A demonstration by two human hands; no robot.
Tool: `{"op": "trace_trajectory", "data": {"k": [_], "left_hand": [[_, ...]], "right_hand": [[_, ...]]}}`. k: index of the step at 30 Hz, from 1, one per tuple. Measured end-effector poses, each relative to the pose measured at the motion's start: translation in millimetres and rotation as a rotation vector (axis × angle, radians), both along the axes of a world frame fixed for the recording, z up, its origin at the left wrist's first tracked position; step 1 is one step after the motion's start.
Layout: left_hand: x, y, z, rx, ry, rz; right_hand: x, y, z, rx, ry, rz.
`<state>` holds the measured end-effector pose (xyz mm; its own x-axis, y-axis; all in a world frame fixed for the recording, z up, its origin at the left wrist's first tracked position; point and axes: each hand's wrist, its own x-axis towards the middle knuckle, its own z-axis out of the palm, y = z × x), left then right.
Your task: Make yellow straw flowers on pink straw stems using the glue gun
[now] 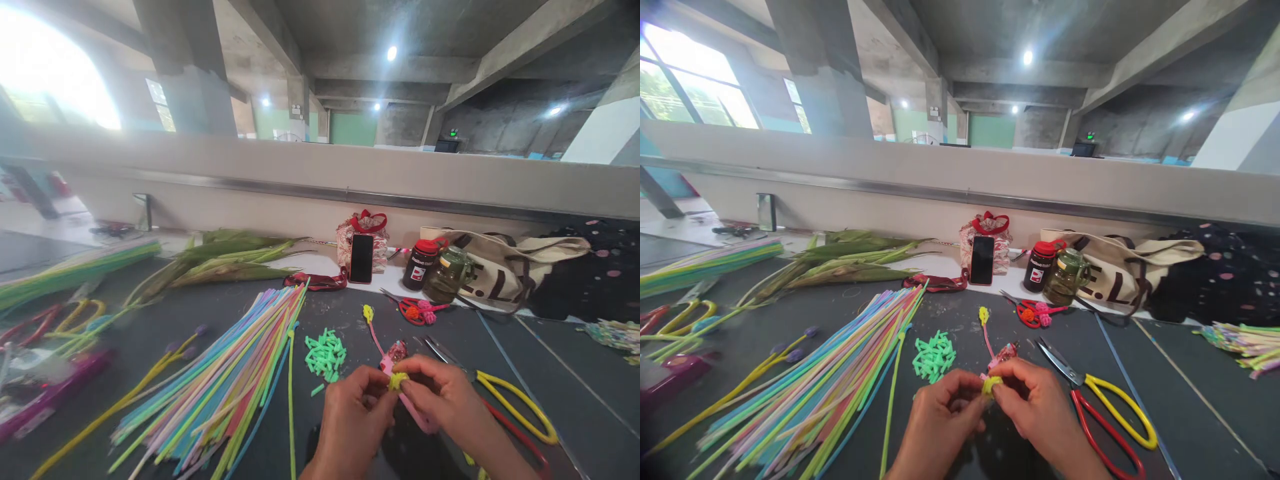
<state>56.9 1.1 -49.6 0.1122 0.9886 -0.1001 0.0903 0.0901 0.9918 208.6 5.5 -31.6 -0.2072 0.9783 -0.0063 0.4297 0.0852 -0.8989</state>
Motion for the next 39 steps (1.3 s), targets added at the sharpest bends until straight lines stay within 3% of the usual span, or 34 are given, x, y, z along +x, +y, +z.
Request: {"op": "trace_trajectory", "data": {"k": [6,15,19,26,32,39], "left_hand": [[3,-2,-2.7,-0.034,-0.023,0.016],[0,-2,-3.8,0.092,0.021,-0.007],[0,2,-3.9,0.016,-0.034,0.017],[3,-4,10.4,-0.013,-0.074,0.052],[4,2,-0.6,-0.150,-0.127,0.002],[4,3,-3.9,-0.168,-0.045,-0.017]], "right_hand": [[2,1,0.2,0.010,-0.009,0.019],[2,2,-1.0,-0.007,-0.021,0.032],[3,0,0.0,-0.015,-0.009,0.010],[2,0,3.0,0.004,0.031,-0.022],[1,1,0.9,0.021,0.026,-0.054],[-1,-1,4.3,-0.026,0.000,-0.037]]}}
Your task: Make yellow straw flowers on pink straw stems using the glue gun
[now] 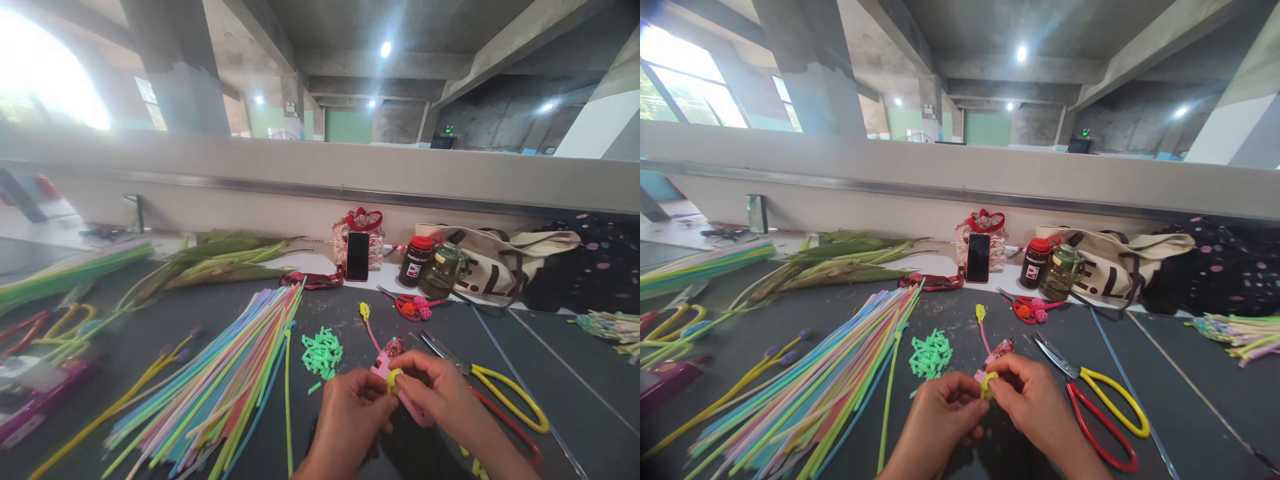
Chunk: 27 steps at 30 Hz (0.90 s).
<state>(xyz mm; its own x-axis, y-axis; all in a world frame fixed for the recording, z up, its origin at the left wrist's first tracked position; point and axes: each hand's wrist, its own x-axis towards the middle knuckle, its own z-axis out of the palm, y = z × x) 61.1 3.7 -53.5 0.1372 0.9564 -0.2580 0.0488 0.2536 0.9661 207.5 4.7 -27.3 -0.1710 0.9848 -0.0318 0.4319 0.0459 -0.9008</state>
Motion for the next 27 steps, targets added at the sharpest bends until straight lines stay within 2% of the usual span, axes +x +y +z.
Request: {"op": "trace_trajectory", "data": {"k": [6,10,15,22,25,27], "left_hand": [[0,-2,1.4,-0.058,0.020,-0.079],[-1,-5,1.9,-0.041,0.016,-0.066],[-1,-4,-1.1,-0.057,-0.019,-0.097],[-1,1,-5.3,-0.109,-0.011,-0.133],[-4,3,-3.2,-0.150,-0.074,-0.111],[-8,5,-1.2,-0.141,-0.150,-0.093]], "right_hand": [[3,3,-5.4,-0.073,0.090,0.051],[4,4,-4.3,-0.104,0.119,0.074],[5,4,-1.2,-0.122,0.146,0.088],[5,7,-7.2,-0.120,0.171,0.094],[14,10,-1.1,-0.080,0.185,0.048],[29,8,6.8,-0.020,0.173,-0.038]]}}
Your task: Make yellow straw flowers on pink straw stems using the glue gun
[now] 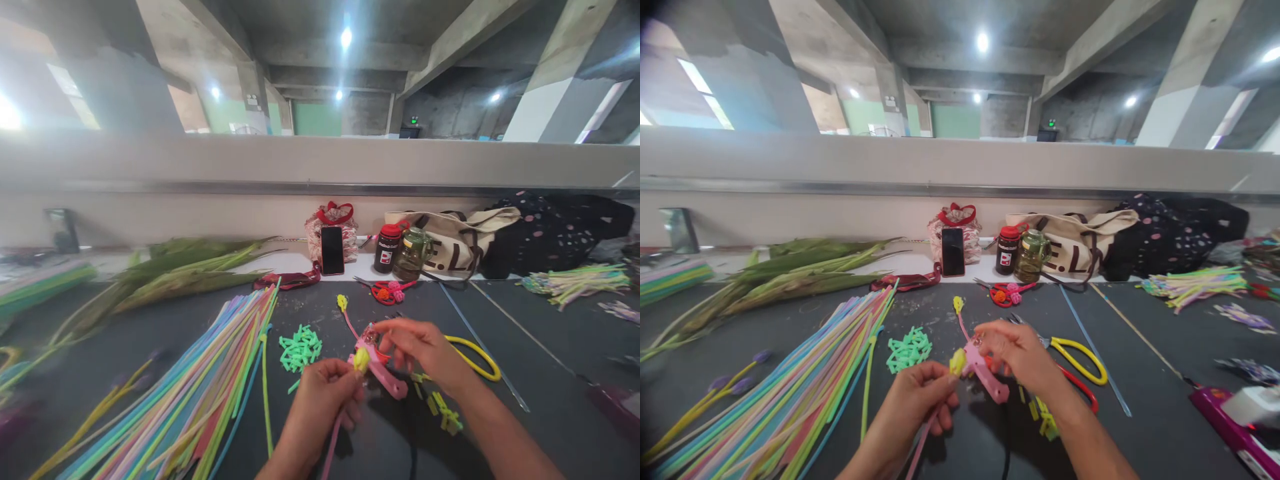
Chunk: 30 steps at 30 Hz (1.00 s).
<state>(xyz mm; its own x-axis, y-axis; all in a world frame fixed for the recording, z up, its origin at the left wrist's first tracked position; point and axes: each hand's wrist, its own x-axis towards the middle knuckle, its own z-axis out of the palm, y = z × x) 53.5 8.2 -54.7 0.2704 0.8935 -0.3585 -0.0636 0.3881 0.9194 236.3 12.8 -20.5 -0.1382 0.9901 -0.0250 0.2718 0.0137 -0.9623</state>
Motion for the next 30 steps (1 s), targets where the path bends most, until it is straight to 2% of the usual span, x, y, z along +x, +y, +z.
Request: {"op": "trace_trajectory", "data": {"k": [4,8,11,14,17,21,25,27,30], "left_hand": [[-3,-2,2.1,-0.042,-0.130,0.002],[0,-5,0.9,-0.134,-0.200,-0.072],[1,-2,1.0,-0.185,-0.256,-0.044],[-5,5,3.3,-0.193,-0.311,0.062],[-12,10,5.5,-0.174,-0.366,0.147],[-17,12,6.1,-0.174,-0.405,0.174],[-22,14,8.8,-0.148,-0.441,0.219],[-25,15,11.4,-0.145,-0.455,0.242],[-29,16,14.8,-0.133,-0.471,0.305]], "right_hand": [[36,-15,7.3,0.016,-0.129,-0.156],[52,-33,-4.9,0.005,-0.280,-0.191],[41,-37,-13.4,0.091,-0.463,-0.098],[17,-33,-16.0,0.210,-0.692,0.039],[-6,-24,-20.7,0.277,-0.928,0.073],[-22,-14,-37.4,0.271,-1.182,0.068],[-21,-7,-52.2,0.284,-1.211,0.092],[-13,-3,-54.7,0.302,-1.158,0.095],[8,3,-52.5,0.282,-0.958,-0.033]]}}
